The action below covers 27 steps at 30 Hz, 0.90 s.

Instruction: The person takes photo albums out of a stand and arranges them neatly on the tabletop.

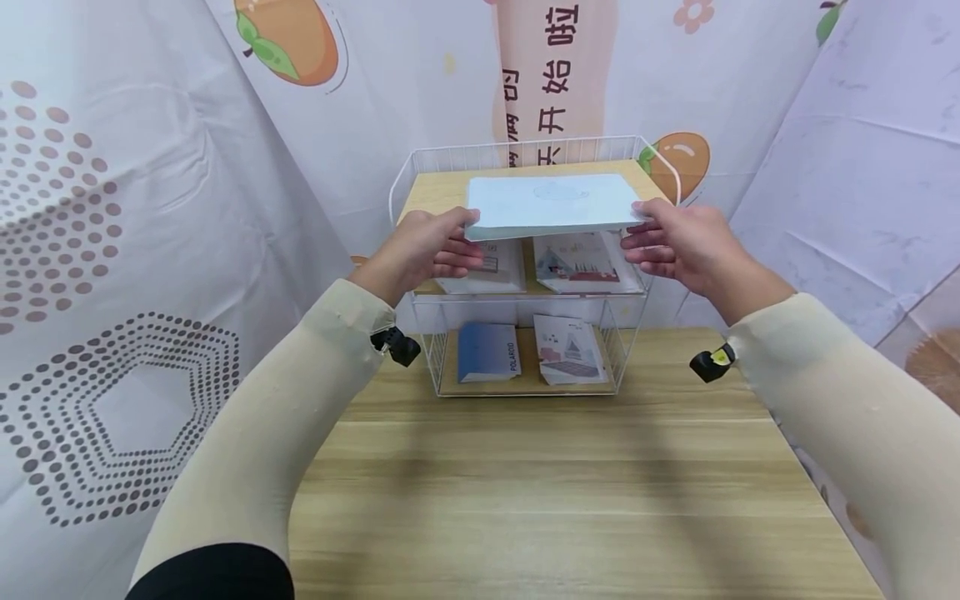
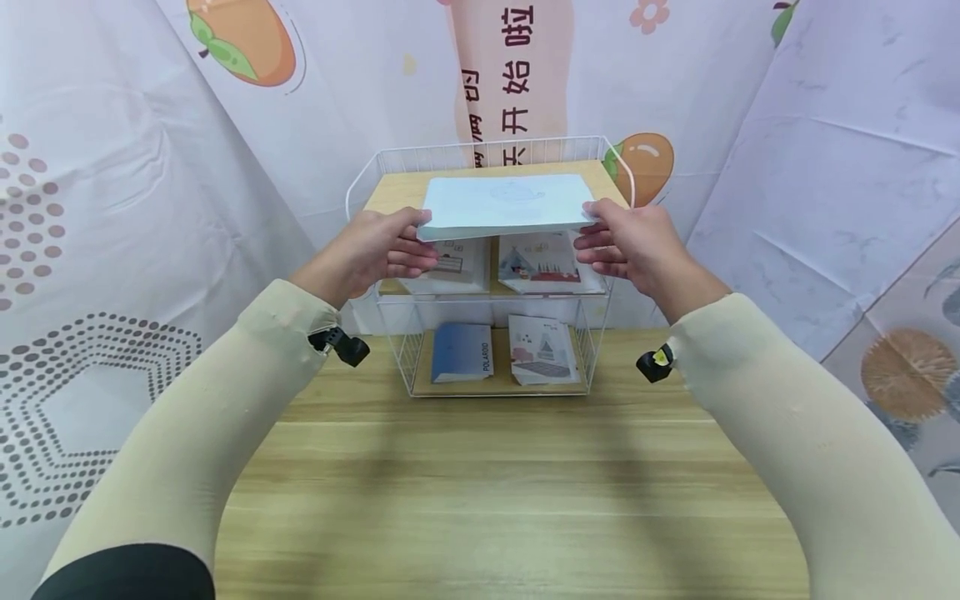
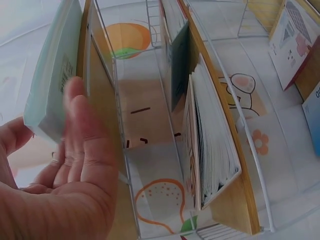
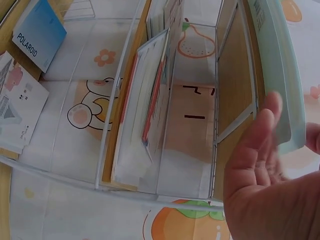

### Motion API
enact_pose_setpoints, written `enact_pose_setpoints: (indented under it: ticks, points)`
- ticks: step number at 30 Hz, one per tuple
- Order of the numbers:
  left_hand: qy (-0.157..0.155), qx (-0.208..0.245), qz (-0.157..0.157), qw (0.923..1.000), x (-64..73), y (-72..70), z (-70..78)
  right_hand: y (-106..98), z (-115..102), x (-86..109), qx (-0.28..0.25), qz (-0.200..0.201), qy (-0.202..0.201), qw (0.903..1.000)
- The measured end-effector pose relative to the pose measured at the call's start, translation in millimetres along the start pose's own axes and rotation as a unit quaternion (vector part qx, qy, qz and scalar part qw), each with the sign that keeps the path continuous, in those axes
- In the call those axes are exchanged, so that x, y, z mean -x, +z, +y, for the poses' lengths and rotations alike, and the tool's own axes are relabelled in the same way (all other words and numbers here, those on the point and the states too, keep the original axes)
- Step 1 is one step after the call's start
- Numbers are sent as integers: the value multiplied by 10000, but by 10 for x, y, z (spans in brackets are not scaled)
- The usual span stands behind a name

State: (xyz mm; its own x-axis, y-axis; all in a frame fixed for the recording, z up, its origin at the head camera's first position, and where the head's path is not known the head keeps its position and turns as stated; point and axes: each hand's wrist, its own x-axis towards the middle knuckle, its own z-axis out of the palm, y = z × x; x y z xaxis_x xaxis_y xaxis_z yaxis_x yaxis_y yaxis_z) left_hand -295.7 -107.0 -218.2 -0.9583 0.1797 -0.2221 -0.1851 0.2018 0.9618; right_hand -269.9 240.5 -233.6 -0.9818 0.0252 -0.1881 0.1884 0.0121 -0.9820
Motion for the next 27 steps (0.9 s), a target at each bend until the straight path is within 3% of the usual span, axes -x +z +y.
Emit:
enact_pose_setpoints:
  ticks: [5,11,16,27]
  points:
    - [6,52,22,10000,-44,-25,3,64,-34,-64,-538,0,259,9982]
    - [-50,564,24,9984,-108,0,5,126,-47,-106,-1091,84,237,9937]
    - [-52,919,102,9957,-128,21,11,124,-55,-98,-1133,86,139,9934]
    - [3,725,200,9972,-79,-3,-47,125,7,-48,-992,-81,64,9950]
